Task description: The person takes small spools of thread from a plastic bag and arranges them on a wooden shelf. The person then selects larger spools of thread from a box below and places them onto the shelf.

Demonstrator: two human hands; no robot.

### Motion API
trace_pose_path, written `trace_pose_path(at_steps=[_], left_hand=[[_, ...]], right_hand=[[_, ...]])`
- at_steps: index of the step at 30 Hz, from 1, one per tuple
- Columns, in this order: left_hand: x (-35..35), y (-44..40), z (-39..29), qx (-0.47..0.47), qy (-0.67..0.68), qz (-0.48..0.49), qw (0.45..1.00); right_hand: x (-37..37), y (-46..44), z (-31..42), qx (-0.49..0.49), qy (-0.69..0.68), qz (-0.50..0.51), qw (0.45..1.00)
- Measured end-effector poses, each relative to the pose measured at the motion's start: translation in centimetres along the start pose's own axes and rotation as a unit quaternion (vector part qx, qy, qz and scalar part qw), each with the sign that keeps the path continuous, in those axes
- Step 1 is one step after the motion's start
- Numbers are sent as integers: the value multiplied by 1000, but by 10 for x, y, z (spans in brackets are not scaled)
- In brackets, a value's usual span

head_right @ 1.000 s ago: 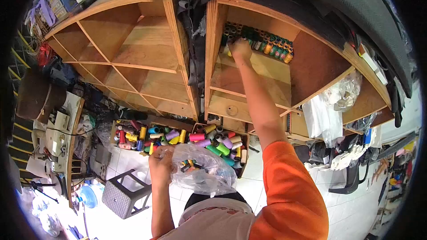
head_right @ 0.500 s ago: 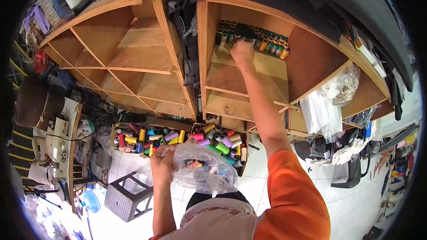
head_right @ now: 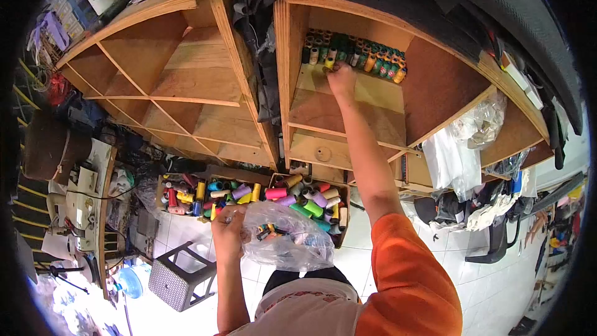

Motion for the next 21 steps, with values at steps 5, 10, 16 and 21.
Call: trace_pose_path(at_steps=[5, 10, 16, 21], left_hand=[[2, -1, 1, 0, 2, -13, 1000], [-1, 1, 1, 0, -15, -20, 1000], [-1, 2, 2, 6, -3, -13, 1000], [-3, 2, 4, 8, -10, -14, 1000]], right_hand=[[6, 0, 11, 21, 14, -26, 999], [25, -7, -2, -46, 21, -56, 997], [35, -7, -17, 29, 50, -17, 998], [42, -9, -20, 51, 156, 32, 986]])
Point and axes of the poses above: each hand's wrist, its own y-axis away from the middle knuckle, its own x-axis out of the palm, z = x × y, the point moved 7 cm from there along -y, towards the middle knuckle, and after that the axes turned 10 degrees about -y, right-handed, at the moved point
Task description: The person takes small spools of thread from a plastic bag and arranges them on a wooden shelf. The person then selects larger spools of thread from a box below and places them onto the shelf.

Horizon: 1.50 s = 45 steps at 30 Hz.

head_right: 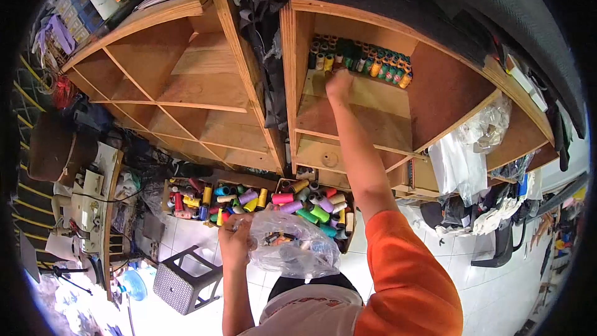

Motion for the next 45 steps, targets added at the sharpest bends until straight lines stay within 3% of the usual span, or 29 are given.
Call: trace_pose_path(at_steps=[3, 9, 12, 15, 16, 17, 19, 21, 22, 24, 26, 28, 29, 32, 33, 36, 39, 45], left_hand=[[0, 0, 3, -6, 2, 1, 1000], [-1, 5, 3, -13, 9, 12, 1000], [-2, 8, 2, -10, -3, 12, 1000], [1, 11, -6, -23, -11, 16, 1000], [2, 11, -9, -11, -20, 18, 1000], [3, 11, -12, -1, -29, 19, 999], [3, 11, -18, 27, -86, 2, 996], [7, 15, -25, 29, -48, 1, 998], [8, 15, -27, 56, -50, 6, 997], [16, 26, -41, 66, -21, 12, 998], [19, 32, -49, 101, -29, 5, 994], [25, 42, -55, 95, -27, 37, 994], [29, 48, -59, 105, -28, 40, 993], [40, 65, -66, 119, -21, 65, 991], [44, 71, -69, 115, -13, 83, 990], [51, 89, -84, 106, -7, 112, 988], [55, 102, -91, 115, -8, 108, 987], [54, 112, -91, 107, 41, 115, 987]], right_hand=[[0, -1, -4, -6, -100, -59, 993], [0, 0, -5, -6, -73, -43, 996], [-11, 12, -7, 19, -171, -13, 985], [-19, 48, -11, 47, -380, 28, 923], [-20, 72, -3, 101, -527, 113, 836], [-36, 101, 16, 151, -654, 194, 715], [-83, 164, 47, 239, -719, 322, 568], [-117, 228, 63, 145, -772, 498, 367], [-139, 257, 74, 139, -723, 547, 398], [-171, 303, 102, 35, -618, 610, 494], [-166, 348, 110, 28, -549, 632, 546], [-147, 377, 101, -169, -391, 507, 749], [-144, 388, 102, -260, -291, 419, 819], [-106, 404, 97, -111, -192, 573, 789], [-86, 406, 91, -118, -135, 567, 804], [-55, 402, 80, -115, -204, 478, 847], [-52, 405, 72, -84, -311, 429, 844], [-57, 406, 64, -56, -393, 394, 829]])
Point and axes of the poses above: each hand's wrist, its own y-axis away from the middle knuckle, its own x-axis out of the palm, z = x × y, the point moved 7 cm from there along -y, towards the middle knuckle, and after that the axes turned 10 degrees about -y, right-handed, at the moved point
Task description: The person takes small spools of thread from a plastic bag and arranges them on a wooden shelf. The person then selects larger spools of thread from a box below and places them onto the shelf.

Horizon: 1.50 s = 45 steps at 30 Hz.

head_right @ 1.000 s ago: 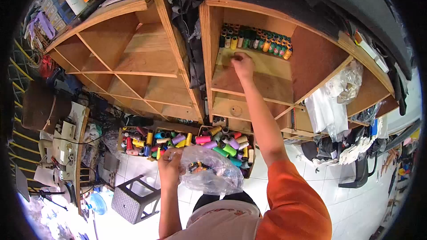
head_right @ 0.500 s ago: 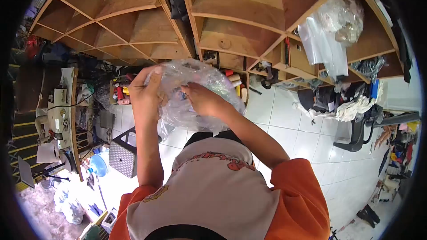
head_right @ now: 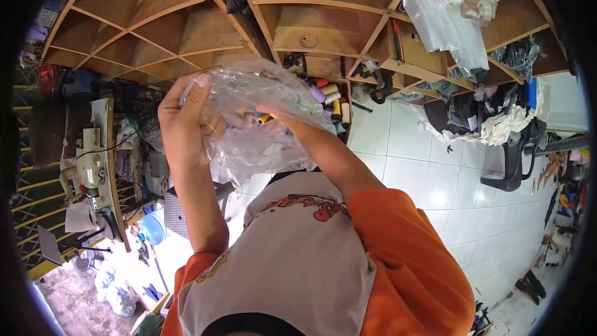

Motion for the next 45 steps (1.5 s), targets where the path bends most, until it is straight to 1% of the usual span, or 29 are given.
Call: trace_pose_path(at_steps=[5, 11, 17, 22, 25, 29, 31, 33, 34, 36, 37, 38, 39, 40, 41, 42, 43, 45], left_hand=[[0, 3, 10, -12, 1, 3, 1000], [0, -2, 17, 4, -26, 6, 1000], [1, -2, 17, -13, -37, 16, 999], [8, -2, 9, 7, -50, 31, 998], [5, -3, 11, 10, -48, 33, 998], [4, -3, 10, 7, -32, 31, 999], [5, -3, 6, 5, -35, 24, 999], [3, -2, 6, 7, -41, 20, 999], [2, -2, 7, 13, -45, 19, 999], [-4, -4, 7, 26, -72, 5, 997], [-8, -6, 7, 33, -95, -8, 995], [-11, -8, 8, 38, -116, -20, 992], [-15, -11, 12, 29, -109, -18, 993], [-20, -15, 16, 20, -101, -15, 995], [-23, -19, 20, 10, -93, -12, 996], [-24, -23, 19, 23, -92, -28, 995], [-26, -27, 18, 35, -90, -44, 994], [-28, -30, 16, 45, -65, -55, 995]], right_hand=[[-1, 3, -3, -9, -31, -16, 999], [-2, 8, -4, -17, -46, -17, 999], [-3, 14, 0, -27, -66, -13, 997], [-7, 19, 11, -56, -95, -6, 994], [-4, 14, 6, -58, -80, -8, 995], [15, 7, -32, 36, 1, 7, 999], [8, 9, -10, 11, -30, -26, 999], [1, 20, 15, 64, -148, -53, 985], [-3, 27, 33, 126, -247, -65, 958], [-6, 26, 39, 126, -243, -92, 957], [-4, 20, 29, 62, -140, -108, 982], [2, 16, 16, -1, -34, -123, 992], [10, 13, 3, -66, 72, -136, 986], [16, 12, 4, -129, 178, -147, 965], [21, 10, -10, -105, 178, -123, 971], [24, 8, -16, -80, 180, -99, 975], [26, 8, -17, 33, 75, -40, 996], [23, 19, 3, 165, -38, 35, 985]])
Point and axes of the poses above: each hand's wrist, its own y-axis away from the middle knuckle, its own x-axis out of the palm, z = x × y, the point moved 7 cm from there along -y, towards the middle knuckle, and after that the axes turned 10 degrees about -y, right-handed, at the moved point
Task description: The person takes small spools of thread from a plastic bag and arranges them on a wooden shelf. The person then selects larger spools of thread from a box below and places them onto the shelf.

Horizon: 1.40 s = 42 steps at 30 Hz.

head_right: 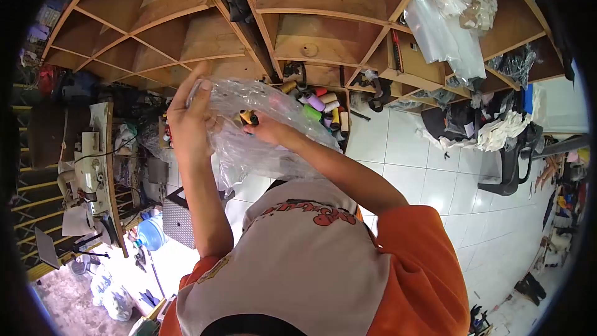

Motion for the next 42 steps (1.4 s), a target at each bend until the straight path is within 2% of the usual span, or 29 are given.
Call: trace_pose_path(at_steps=[2, 3, 6, 9, 12, 13, 16, 18, 20, 21, 24, 25, 31, 34, 36, 37, 40, 42], left_hand=[[-1, -2, -1, -5, 43, 11, 999], [-1, -4, -1, -8, 51, 19, 998], [5, -7, 0, -16, 65, 45, 997], [19, 1, -8, -29, 44, 56, 997], [33, 11, -15, -8, 36, 109, 993], [36, 12, -19, 18, 13, 121, 992], [36, 9, -13, 47, -102, 116, 987], [35, 6, -5, 99, -185, 90, 974], [36, 6, 5, 33, -102, 114, 988], [34, 4, 8, 31, -74, 98, 992], [26, 0, 18, 33, -8, 57, 998], [24, 0, 19, 40, 3, 46, 998], [19, 0, 30, 24, 96, -15, 995], [18, -1, 32, 40, 134, -19, 990], [13, -8, 41, 66, 161, -17, 985], [11, -11, 46, 50, 183, -16, 982], [5, -20, 55, 13, 192, -17, 981], [1, -25, 62, 7, 198, -40, 979]], right_hand=[[-23, 37, 47, 39, -16, 27, 999], [-33, 44, 60, -173, 17, -29, 984], [-58, 78, 113, 0, -127, 40, 991], [-69, 86, 134, -45, -269, 90, 958], [-81, 84, 150, -55, -203, 62, 976], [-85, 83, 156, -43, -121, 39, 991], [-89, 85, 175, -35, 10, 14, 999], [-88, 87, 192, -91, 142, -28, 985], [-82, 89, 197, -165, 246, -85, 951], [-79, 94, 208, -248, 200, -117, 941], [-72, 88, 202, -109, 159, -98, 976], [-68, 85, 197, -203, 163, -125, 957], [-58, 83, 198, -170, 228, -143, 948], [-64, 85, 200, -150, 212, -109, 960], [-68, 83, 200, -121, 152, -63, 979], [-71, 82, 198, -105, 122, -40, 986], [-93, 71, 172, -14, -103, -26, 994], [-117, 62, 157, -1, -199, -55, 978]])
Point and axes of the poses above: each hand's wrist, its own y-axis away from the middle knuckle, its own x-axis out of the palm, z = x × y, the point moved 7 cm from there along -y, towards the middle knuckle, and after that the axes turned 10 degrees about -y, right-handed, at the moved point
